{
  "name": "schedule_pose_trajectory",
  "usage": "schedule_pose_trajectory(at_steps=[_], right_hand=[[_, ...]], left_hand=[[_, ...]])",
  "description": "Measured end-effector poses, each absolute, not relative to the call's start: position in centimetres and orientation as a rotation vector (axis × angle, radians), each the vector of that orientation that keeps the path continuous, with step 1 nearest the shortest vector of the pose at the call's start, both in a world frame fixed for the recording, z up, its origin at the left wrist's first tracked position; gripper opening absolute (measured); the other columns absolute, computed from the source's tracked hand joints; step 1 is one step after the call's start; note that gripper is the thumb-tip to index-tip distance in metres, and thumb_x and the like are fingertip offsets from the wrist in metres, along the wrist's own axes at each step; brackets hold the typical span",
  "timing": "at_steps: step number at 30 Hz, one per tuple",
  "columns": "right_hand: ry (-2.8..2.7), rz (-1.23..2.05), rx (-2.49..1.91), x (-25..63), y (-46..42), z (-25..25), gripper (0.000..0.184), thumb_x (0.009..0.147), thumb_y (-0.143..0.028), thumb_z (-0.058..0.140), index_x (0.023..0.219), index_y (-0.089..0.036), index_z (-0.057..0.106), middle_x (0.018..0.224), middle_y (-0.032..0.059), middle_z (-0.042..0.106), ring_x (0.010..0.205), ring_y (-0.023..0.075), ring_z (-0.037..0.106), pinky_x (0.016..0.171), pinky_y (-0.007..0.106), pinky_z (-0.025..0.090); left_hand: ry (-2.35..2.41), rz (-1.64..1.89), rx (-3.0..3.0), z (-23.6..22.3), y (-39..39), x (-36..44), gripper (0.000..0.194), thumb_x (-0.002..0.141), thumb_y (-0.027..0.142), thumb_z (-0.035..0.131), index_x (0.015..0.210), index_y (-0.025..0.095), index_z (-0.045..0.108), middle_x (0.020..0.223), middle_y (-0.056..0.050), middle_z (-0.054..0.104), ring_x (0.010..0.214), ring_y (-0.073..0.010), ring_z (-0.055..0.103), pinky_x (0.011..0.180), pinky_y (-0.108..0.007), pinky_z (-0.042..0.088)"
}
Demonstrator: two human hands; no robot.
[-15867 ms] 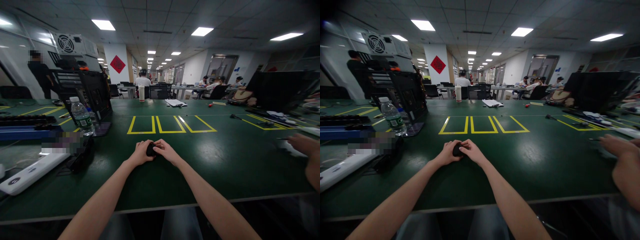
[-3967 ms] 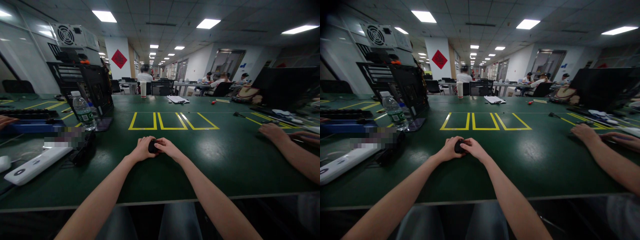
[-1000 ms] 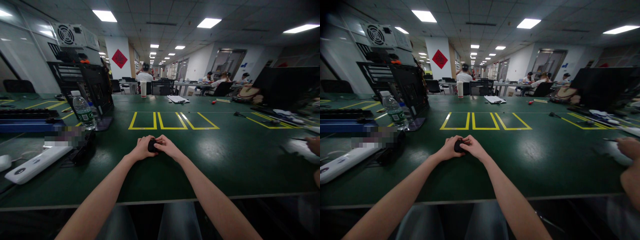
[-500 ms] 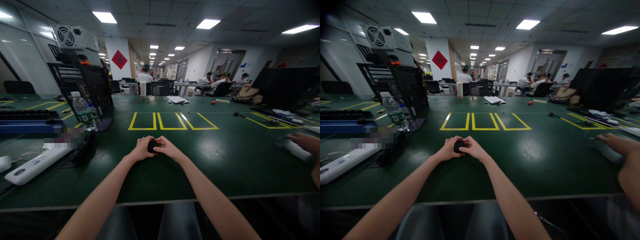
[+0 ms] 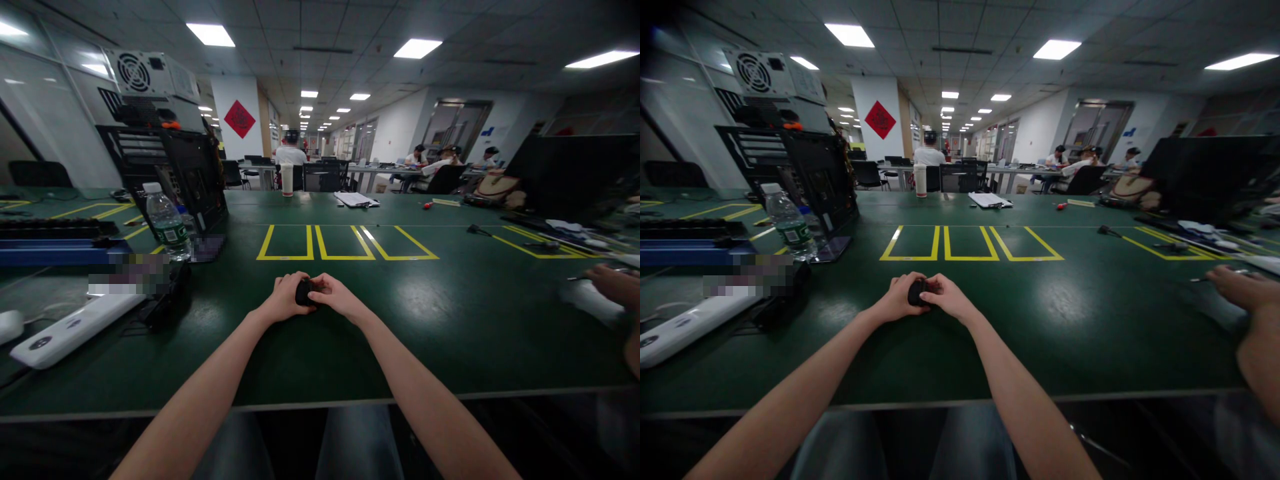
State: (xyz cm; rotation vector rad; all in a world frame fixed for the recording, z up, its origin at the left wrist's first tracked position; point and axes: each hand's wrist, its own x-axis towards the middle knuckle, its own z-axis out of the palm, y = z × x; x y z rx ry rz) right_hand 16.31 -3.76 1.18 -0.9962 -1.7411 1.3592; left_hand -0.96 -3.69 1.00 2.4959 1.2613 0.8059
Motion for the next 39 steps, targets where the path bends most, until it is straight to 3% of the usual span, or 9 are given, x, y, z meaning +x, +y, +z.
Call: schedule_pose_trajectory(at_steps=[9,14,21,27,39], right_hand=[[-1.705,1.338,-1.0,15.97,-3.82,1.14,0.027,0.071,-0.037,0.056,0.091,-0.021,0.049,0.092,0.0029,0.055,0.09,0.0176,0.052,0.076,0.036,0.044],[-1.694,1.345,-1.064,16.08,-3.77,1.11,0.033,0.07,-0.035,0.057,0.098,-0.021,0.049,0.1,0.0047,0.053,0.094,0.0187,0.051,0.079,0.038,0.043],[-1.739,1.333,-0.928,16.09,-3.82,1.24,0.034,0.063,-0.028,0.064,0.092,-0.02,0.048,0.095,0.0024,0.055,0.093,0.0166,0.052,0.083,0.036,0.041],[-1.724,1.275,-1.02,15.84,-3.74,0.94,0.028,0.071,-0.038,0.054,0.093,-0.02,0.048,0.093,0.0032,0.055,0.09,0.0171,0.053,0.077,0.035,0.044],[-1.748,1.332,-0.975,16.1,-4.18,1.62,0.031,0.066,-0.029,0.062,0.093,-0.021,0.048,0.098,0.0022,0.054,0.094,0.017,0.052,0.081,0.036,0.043]], left_hand=[[1.246,0.805,2.481,1.01,-3.67,-1.0,0.057,0.059,0.042,0.065,0.107,0.023,0.04,0.1,-0.003,0.052,0.091,-0.0234,0.047,0.081,-0.037,0.03],[1.239,0.817,2.492,0.83,-3.56,-0.99,0.057,0.059,0.042,0.065,0.107,0.023,0.039,0.1,-0.003,0.051,0.09,-0.0226,0.047,0.08,-0.036,0.031],[1.273,0.832,2.512,0.56,-3.38,-0.91,0.058,0.057,0.042,0.066,0.106,0.023,0.041,0.097,-0.003,0.052,0.088,-0.0233,0.047,0.079,-0.036,0.031],[1.25,0.836,2.492,0.56,-3.38,-0.98,0.058,0.058,0.042,0.066,0.106,0.023,0.04,0.099,-0.003,0.052,0.089,-0.0231,0.048,0.08,-0.037,0.031],[1.286,0.816,2.46,0.69,-3.44,-0.91,0.058,0.057,0.04,0.067,0.106,0.023,0.041,0.098,-0.003,0.052,0.088,-0.0233,0.049,0.08,-0.037,0.031]])
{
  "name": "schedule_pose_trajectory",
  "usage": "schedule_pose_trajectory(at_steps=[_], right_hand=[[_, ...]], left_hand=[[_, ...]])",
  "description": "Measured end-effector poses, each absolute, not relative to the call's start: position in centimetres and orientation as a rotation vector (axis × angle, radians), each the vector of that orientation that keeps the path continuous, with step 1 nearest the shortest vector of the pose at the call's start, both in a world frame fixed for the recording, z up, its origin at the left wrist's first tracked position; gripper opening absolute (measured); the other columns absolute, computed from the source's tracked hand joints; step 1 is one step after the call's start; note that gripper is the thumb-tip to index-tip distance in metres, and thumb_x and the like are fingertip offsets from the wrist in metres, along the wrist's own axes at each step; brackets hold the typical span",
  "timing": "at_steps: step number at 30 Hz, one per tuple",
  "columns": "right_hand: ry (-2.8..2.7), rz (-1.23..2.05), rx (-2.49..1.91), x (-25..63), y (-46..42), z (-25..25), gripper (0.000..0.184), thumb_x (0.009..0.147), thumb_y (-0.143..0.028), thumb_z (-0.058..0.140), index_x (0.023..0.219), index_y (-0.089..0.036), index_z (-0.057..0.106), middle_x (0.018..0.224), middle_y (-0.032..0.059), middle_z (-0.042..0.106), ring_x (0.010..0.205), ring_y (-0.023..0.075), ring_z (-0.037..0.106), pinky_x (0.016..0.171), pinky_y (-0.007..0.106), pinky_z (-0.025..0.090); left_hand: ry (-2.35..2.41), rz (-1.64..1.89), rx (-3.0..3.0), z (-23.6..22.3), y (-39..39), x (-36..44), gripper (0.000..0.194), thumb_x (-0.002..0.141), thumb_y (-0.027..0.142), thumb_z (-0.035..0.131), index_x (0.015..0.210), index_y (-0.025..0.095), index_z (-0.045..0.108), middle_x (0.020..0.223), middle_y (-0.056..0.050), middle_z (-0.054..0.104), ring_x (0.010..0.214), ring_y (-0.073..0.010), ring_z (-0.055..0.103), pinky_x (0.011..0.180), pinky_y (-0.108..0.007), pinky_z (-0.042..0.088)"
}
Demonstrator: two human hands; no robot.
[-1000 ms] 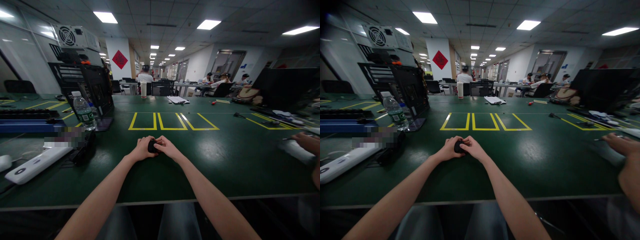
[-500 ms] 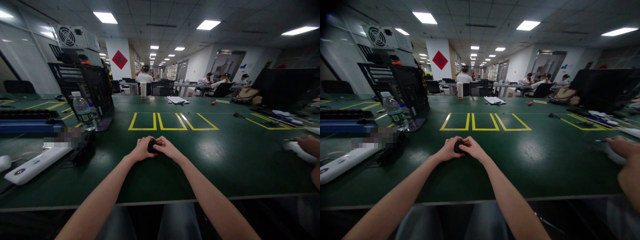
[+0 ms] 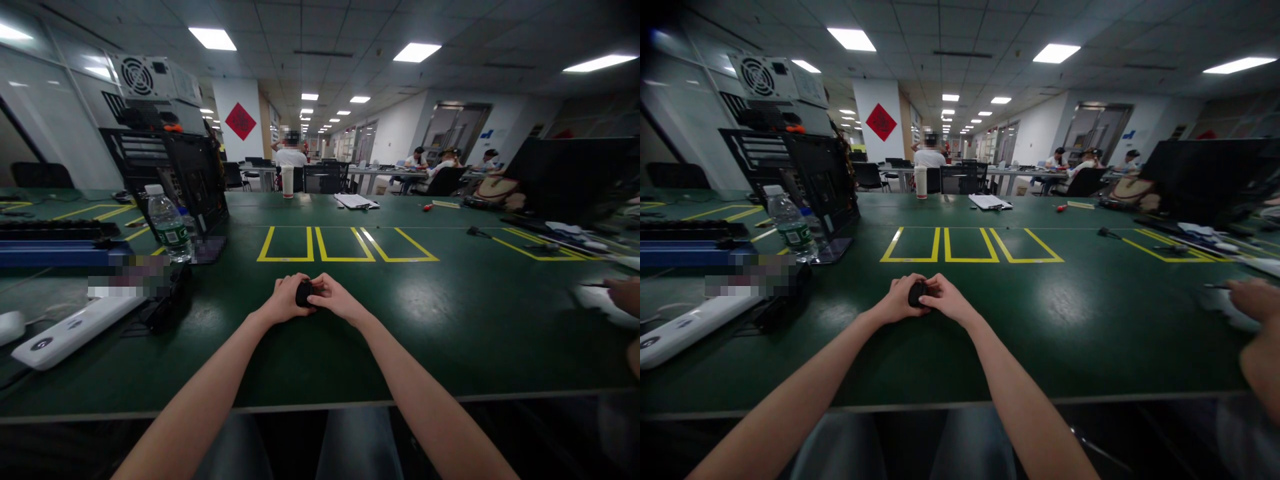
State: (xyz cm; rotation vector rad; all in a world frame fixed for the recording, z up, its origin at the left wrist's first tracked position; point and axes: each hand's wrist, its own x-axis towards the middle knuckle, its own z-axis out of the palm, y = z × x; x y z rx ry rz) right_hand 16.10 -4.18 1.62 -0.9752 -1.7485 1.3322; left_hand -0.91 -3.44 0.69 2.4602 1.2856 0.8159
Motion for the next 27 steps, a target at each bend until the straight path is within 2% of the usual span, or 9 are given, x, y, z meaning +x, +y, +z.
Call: schedule_pose_trajectory(at_steps=[5,11,16,22,27], right_hand=[[-1.722,1.281,-1.04,15.8,-3.95,1.3,0.024,0.072,-0.037,0.053,0.09,-0.021,0.049,0.094,0.0027,0.054,0.092,0.0176,0.051,0.077,0.037,0.044],[-1.692,1.311,-1.069,15.81,-3.49,0.85,0.03,0.07,-0.034,0.057,0.094,-0.018,0.049,0.097,0.005,0.053,0.093,0.0179,0.052,0.079,0.036,0.044],[-1.748,1.318,-0.951,16.08,-3.98,1.38,0.033,0.065,-0.029,0.063,0.092,-0.019,0.048,0.097,0.0024,0.054,0.093,0.0167,0.052,0.082,0.036,0.042],[-1.729,1.266,-1.014,15.84,-4.14,1.53,0.025,0.071,-0.037,0.055,0.089,-0.02,0.049,0.093,0.0021,0.054,0.091,0.0172,0.051,0.078,0.036,0.043],[-1.689,1.286,-1.114,15.76,-3.91,1.3,0.033,0.069,-0.037,0.058,0.095,-0.02,0.049,0.099,0.0045,0.053,0.094,0.0188,0.05,0.08,0.038,0.042]], left_hand=[[1.284,0.806,2.451,0.73,-3.5,-0.88,0.058,0.057,0.041,0.066,0.107,0.024,0.04,0.1,-0.003,0.052,0.091,-0.0235,0.048,0.081,-0.037,0.03],[1.274,0.85,2.492,0.42,-3.32,-0.85,0.06,0.056,0.04,0.067,0.106,0.023,0.04,0.098,-0.002,0.052,0.089,-0.0226,0.048,0.081,-0.036,0.03],[1.278,0.834,2.495,0.49,-3.38,-0.93,0.059,0.057,0.041,0.066,0.107,0.023,0.04,0.096,-0.002,0.052,0.087,-0.0224,0.048,0.08,-0.036,0.03],[1.264,0.831,2.478,0.68,-3.51,-0.95,0.058,0.057,0.041,0.066,0.107,0.023,0.04,0.098,-0.003,0.052,0.089,-0.0227,0.048,0.08,-0.037,0.03],[1.299,0.807,2.454,0.87,-3.63,-0.81,0.058,0.057,0.04,0.067,0.106,0.023,0.041,0.1,-0.003,0.052,0.091,-0.0239,0.048,0.081,-0.037,0.031]])
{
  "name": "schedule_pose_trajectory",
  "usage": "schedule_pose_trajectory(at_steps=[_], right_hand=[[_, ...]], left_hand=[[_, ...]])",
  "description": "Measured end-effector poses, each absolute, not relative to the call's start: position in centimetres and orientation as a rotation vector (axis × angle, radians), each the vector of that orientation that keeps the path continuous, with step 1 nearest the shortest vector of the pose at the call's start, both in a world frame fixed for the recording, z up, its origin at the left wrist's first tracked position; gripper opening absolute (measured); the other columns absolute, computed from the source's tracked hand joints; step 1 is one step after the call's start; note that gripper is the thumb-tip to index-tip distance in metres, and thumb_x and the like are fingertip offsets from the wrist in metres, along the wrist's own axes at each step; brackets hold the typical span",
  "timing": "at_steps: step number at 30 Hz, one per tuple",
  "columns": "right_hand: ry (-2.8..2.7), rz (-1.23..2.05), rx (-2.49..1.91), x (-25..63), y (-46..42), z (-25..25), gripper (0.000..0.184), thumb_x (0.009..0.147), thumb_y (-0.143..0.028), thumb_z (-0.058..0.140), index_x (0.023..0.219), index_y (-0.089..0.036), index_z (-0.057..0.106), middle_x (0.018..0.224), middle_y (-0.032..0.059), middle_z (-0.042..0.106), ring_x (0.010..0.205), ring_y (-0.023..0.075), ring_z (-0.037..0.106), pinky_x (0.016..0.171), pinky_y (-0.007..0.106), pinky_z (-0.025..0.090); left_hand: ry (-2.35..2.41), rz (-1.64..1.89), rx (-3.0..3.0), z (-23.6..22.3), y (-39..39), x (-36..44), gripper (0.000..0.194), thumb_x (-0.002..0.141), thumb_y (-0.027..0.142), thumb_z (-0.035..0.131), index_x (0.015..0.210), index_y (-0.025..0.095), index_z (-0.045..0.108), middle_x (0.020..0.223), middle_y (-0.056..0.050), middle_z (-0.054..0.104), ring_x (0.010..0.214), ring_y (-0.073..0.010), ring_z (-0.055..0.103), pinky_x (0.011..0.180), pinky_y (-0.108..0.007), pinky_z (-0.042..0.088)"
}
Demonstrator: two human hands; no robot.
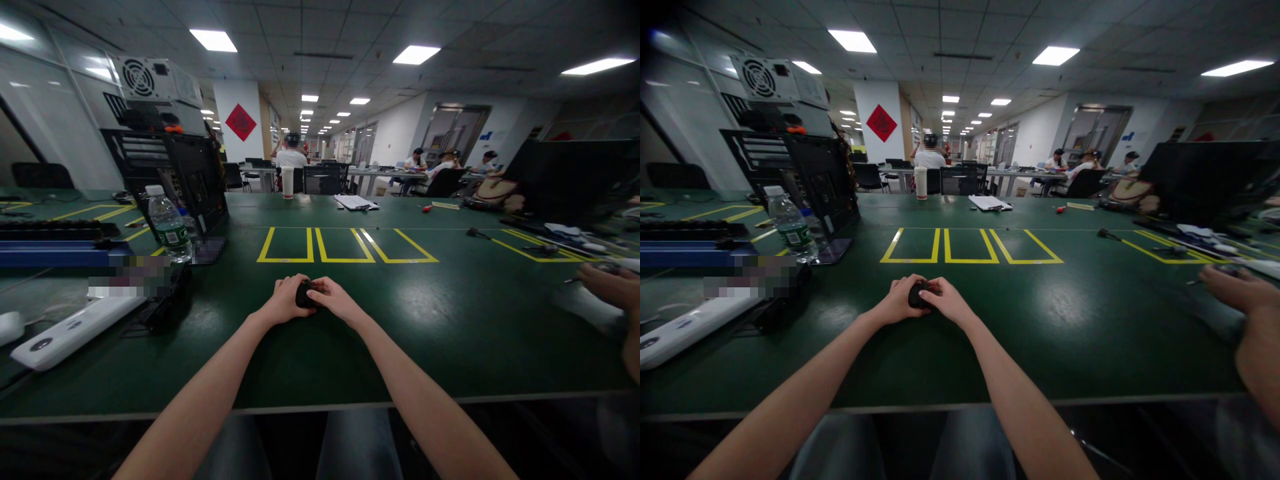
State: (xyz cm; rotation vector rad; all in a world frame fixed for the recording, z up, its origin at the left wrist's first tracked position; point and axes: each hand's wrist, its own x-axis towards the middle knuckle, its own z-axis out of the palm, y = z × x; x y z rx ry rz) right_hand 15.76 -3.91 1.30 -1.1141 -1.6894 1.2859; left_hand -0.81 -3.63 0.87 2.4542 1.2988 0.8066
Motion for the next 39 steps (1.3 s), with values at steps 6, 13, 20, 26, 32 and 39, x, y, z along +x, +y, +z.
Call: schedule_pose_trajectory(at_steps=[6,13,20,26,32,39], right_hand=[[-1.715,1.359,-0.952,16.02,-4.2,1.66,0.033,0.064,-0.028,0.064,0.092,-0.02,0.048,0.098,0.0021,0.053,0.093,0.0166,0.052,0.082,0.036,0.041],[-1.684,1.28,-0.943,15.71,-3.85,1.26,0.025,0.067,-0.033,0.059,0.085,-0.019,0.049,0.088,0.0001,0.054,0.087,0.0151,0.053,0.081,0.034,0.041],[-1.716,1.276,-1.079,15.93,-3.69,0.97,0.032,0.068,-0.035,0.059,0.095,-0.02,0.05,0.1,0.0041,0.052,0.093,0.0183,0.051,0.081,0.038,0.041],[-1.729,1.317,-0.968,16.02,-3.88,1.15,0.032,0.065,-0.032,0.062,0.091,-0.021,0.048,0.094,0.0018,0.054,0.093,0.0173,0.051,0.08,0.036,0.042],[-1.697,1.269,-1.026,15.82,-3.77,1.0,0.028,0.07,-0.037,0.056,0.091,-0.02,0.049,0.096,0.0026,0.053,0.089,0.0165,0.052,0.079,0.035,0.043],[-1.736,1.309,-1.031,16.09,-3.8,1.06,0.031,0.067,-0.033,0.06,0.093,-0.02,0.049,0.099,0.0033,0.053,0.094,0.0181,0.05,0.081,0.037,0.041]], left_hand=[[1.293,0.802,2.454,1.05,-3.77,-0.85,0.057,0.057,0.04,0.066,0.106,0.023,0.042,0.098,-0.003,0.053,0.089,-0.0237,0.049,0.081,-0.037,0.03],[1.304,0.825,2.46,0.59,-3.35,-0.82,0.06,0.055,0.04,0.068,0.105,0.023,0.041,0.098,-0.002,0.053,0.09,-0.0235,0.048,0.081,-0.037,0.03],[1.313,0.813,2.439,0.64,-3.42,-0.73,0.059,0.056,0.039,0.067,0.106,0.023,0.041,0.1,-0.003,0.052,0.091,-0.0242,0.048,0.081,-0.037,0.03],[1.298,0.816,2.457,0.69,-3.5,-0.88,0.057,0.056,0.039,0.067,0.106,0.023,0.041,0.098,-0.002,0.053,0.089,-0.0236,0.049,0.081,-0.037,0.03],[1.269,0.816,2.457,0.85,-3.6,-0.96,0.058,0.058,0.041,0.066,0.106,0.023,0.041,0.1,-0.003,0.052,0.09,-0.0235,0.048,0.082,-0.037,0.03],[1.252,0.828,2.473,0.69,-3.5,-1.0,0.058,0.058,0.042,0.065,0.106,0.023,0.04,0.098,-0.003,0.052,0.088,-0.0225,0.048,0.08,-0.036,0.031]])
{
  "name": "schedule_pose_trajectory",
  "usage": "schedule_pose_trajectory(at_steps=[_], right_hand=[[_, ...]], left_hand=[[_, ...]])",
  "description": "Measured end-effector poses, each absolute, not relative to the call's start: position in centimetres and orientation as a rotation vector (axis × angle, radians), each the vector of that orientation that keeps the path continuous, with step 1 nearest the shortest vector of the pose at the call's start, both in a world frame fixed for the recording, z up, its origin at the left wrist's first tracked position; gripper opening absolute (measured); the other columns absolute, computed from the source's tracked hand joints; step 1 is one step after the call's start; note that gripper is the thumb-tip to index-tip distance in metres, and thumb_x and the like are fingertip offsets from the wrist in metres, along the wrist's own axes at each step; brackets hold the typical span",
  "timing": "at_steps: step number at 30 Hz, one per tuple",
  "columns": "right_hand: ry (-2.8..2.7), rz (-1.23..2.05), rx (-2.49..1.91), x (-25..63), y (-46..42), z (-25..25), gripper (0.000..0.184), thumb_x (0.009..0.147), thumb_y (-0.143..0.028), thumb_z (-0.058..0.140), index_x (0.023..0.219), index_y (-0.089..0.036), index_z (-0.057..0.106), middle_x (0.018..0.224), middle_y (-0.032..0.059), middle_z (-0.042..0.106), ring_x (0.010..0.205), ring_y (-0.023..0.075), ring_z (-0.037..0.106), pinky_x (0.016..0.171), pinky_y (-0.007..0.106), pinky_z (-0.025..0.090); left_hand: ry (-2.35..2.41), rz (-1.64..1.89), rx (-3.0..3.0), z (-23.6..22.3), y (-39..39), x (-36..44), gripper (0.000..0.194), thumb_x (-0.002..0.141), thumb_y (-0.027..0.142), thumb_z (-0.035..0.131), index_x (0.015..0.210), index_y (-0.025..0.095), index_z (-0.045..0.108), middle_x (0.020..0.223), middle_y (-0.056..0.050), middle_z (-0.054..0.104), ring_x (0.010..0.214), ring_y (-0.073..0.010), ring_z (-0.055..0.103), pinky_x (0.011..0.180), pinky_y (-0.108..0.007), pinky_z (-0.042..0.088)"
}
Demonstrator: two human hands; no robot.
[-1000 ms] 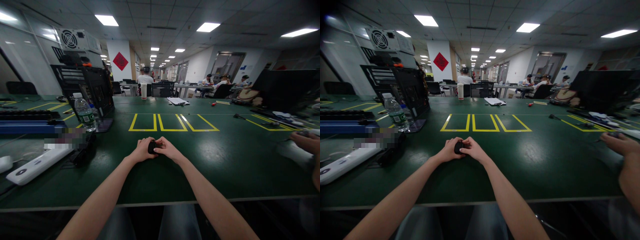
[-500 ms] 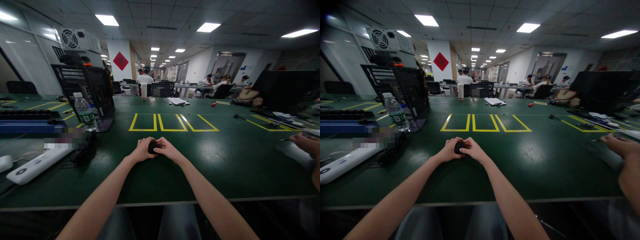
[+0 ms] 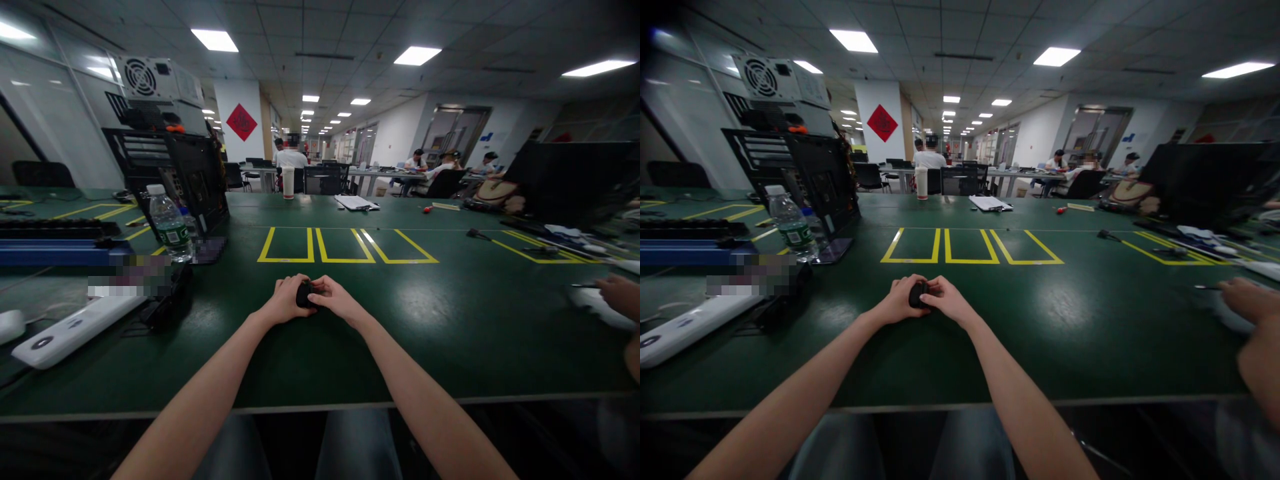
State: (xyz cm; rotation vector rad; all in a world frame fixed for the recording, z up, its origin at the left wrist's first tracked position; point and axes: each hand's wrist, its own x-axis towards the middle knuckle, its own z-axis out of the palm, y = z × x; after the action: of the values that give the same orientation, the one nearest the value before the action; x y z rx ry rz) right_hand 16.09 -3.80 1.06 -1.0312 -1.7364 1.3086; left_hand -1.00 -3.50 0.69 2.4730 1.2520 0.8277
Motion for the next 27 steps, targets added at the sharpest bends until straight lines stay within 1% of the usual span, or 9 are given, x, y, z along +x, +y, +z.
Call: schedule_pose_trajectory(at_steps=[3,9,14,19,24,27], right_hand=[[-1.742,1.314,-0.961,16.11,-3.93,1.21,0.034,0.064,-0.03,0.064,0.091,-0.02,0.047,0.094,0.0018,0.054,0.091,0.017,0.051,0.081,0.036,0.04],[-1.665,1.335,-1.023,15.72,-4.05,1.38,0.028,0.071,-0.039,0.055,0.091,-0.02,0.048,0.088,0.0028,0.055,0.086,0.0172,0.053,0.075,0.036,0.043],[-1.663,1.356,-1.057,15.76,-4.02,1.42,0.027,0.071,-0.037,0.055,0.091,-0.02,0.049,0.095,0.0042,0.055,0.09,0.0183,0.052,0.077,0.036,0.043],[-1.709,1.352,-0.923,16.05,-4.17,1.62,0.034,0.062,-0.028,0.065,0.09,-0.02,0.047,0.097,0.0022,0.053,0.092,0.0166,0.052,0.082,0.036,0.04],[-1.696,1.303,-0.938,16.01,-4.34,1.83,0.027,0.067,-0.036,0.058,0.087,-0.02,0.049,0.092,0.0015,0.054,0.09,0.0172,0.051,0.08,0.037,0.04],[-1.68,1.307,-0.977,15.93,-4.2,1.65,0.029,0.067,-0.035,0.059,0.09,-0.02,0.049,0.095,0.0026,0.053,0.091,0.0181,0.051,0.08,0.038,0.041]], left_hand=[[1.271,0.83,2.488,0.48,-3.36,-0.92,0.059,0.056,0.041,0.066,0.106,0.023,0.04,0.096,-0.002,0.052,0.087,-0.0227,0.048,0.079,-0.036,0.03],[1.267,0.846,2.486,0.29,-3.21,-0.89,0.06,0.056,0.041,0.066,0.107,0.023,0.04,0.099,-0.003,0.052,0.09,-0.0235,0.047,0.081,-0.036,0.029],[1.256,0.832,2.482,0.59,-3.41,-1.02,0.059,0.057,0.042,0.066,0.107,0.023,0.04,0.099,-0.003,0.051,0.091,-0.0237,0.047,0.081,-0.036,0.03],[1.246,0.828,2.489,0.67,-3.51,-1.11,0.057,0.058,0.042,0.065,0.106,0.023,0.04,0.097,-0.003,0.052,0.088,-0.0227,0.048,0.08,-0.036,0.03],[1.242,0.855,2.473,0.49,-3.39,-1.06,0.059,0.057,0.041,0.066,0.107,0.023,0.039,0.099,-0.002,0.051,0.089,-0.0225,0.047,0.081,-0.036,0.029],[1.242,0.848,2.474,0.49,-3.33,-1.06,0.058,0.058,0.041,0.066,0.106,0.023,0.04,0.099,-0.002,0.051,0.09,-0.0225,0.047,0.082,-0.036,0.029]])
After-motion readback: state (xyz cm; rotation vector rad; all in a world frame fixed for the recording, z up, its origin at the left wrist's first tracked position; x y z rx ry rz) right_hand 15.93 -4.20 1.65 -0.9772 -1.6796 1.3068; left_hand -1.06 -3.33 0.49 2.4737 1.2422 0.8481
